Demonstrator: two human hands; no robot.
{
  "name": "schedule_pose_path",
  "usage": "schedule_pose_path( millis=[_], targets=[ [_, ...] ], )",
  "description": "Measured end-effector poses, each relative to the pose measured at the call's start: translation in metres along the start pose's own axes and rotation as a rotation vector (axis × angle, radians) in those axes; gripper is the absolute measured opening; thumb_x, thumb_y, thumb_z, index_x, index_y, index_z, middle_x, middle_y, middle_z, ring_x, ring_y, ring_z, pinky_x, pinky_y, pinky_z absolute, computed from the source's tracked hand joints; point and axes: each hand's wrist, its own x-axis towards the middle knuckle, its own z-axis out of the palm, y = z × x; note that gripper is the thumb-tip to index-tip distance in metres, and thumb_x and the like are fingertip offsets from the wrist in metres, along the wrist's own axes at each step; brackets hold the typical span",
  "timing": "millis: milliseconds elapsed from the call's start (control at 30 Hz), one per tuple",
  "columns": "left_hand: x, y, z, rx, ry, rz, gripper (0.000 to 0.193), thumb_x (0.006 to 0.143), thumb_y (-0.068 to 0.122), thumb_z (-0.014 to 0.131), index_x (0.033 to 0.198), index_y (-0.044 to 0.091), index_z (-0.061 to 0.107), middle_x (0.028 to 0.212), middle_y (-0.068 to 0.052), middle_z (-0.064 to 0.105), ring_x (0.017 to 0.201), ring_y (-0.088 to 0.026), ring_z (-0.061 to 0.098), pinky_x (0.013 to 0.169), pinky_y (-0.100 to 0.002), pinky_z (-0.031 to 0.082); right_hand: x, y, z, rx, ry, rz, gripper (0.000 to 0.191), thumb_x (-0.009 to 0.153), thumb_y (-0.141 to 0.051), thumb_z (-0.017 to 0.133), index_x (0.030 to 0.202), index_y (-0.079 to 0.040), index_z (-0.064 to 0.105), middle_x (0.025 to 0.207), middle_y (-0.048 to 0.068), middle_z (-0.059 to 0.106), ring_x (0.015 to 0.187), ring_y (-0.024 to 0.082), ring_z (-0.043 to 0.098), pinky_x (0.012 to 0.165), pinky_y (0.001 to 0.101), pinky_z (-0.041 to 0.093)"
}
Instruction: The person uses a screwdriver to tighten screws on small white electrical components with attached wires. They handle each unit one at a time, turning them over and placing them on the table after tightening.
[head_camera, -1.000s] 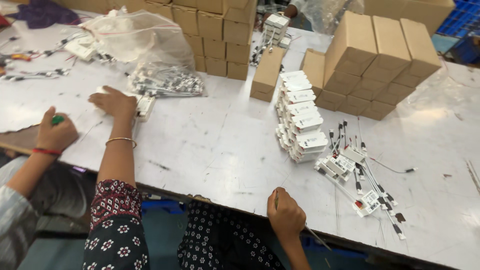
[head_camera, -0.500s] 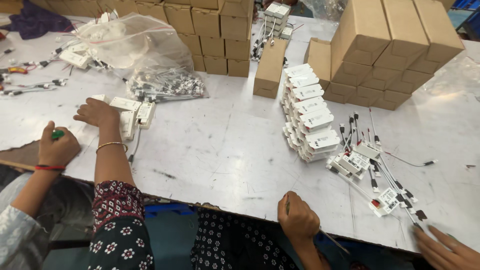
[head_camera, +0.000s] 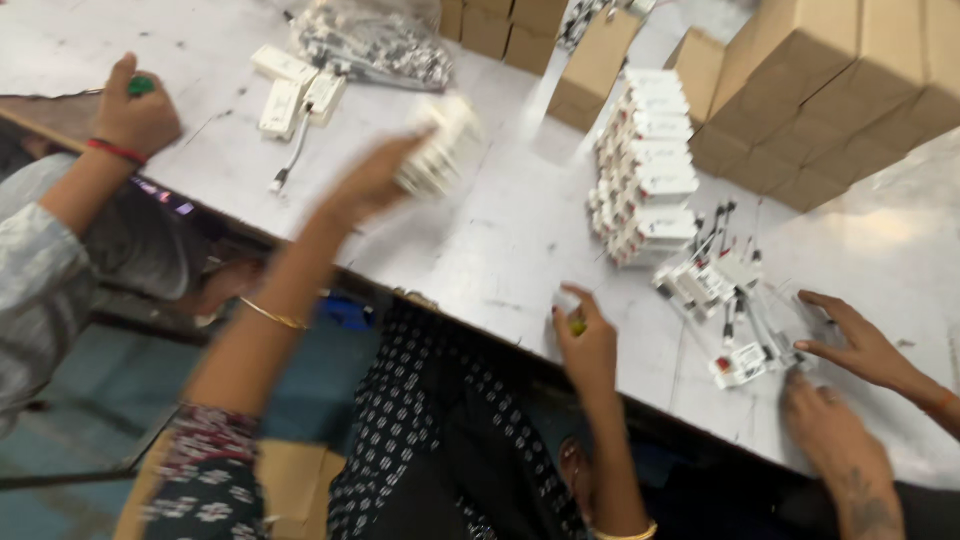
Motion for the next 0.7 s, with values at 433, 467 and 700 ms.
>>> schedule_pose_path(
  millis=[433, 467, 700],
  targets=[
    [-0.034, -0.137, 0.118, 0.089, -0.174, -0.432, 0.054, 0.103, 0.038, 0.043, 0.135, -0.005, 0.043, 0.097, -0.018, 0.072, 0.078, -0.022, 0.073, 0.065, -0.031, 0.066, -0.006, -0.019, -0.074, -0.025, -0.152, -0.303, 0.033, 0.092, -0.009, 0.075, 0.123, -0.019, 0.068, 0.092, 0.005, 0.055, 0.078, 0.018, 0.059, 0.071, 0.0338, 0.051],
    [-0.027, -0.137, 0.115, 0.201, -0.148, -0.438, 0.054, 0.102, 0.040, 0.040, 0.135, -0.004, 0.041, 0.092, -0.019, 0.071, 0.073, -0.024, 0.072, 0.060, -0.031, 0.066, -0.007, -0.011, -0.075, 0.010, -0.107, -0.326, 0.019, 0.097, -0.010, 0.073, 0.115, -0.017, 0.070, 0.096, 0.003, 0.059, 0.082, 0.017, 0.063, 0.073, 0.0325, 0.052],
    [0.013, -0.150, 0.106, 0.321, -0.079, -0.281, 0.040, 0.106, 0.030, 0.038, 0.105, -0.007, 0.052, 0.089, -0.021, 0.075, 0.063, -0.021, 0.074, 0.060, -0.035, 0.063, -0.003, 0.025, -0.030, -0.199, -0.160, -0.164, 0.015, 0.095, -0.020, 0.074, 0.107, -0.012, 0.071, 0.102, 0.008, 0.060, 0.083, 0.026, 0.066, 0.072, 0.0389, 0.053]
  ],
)
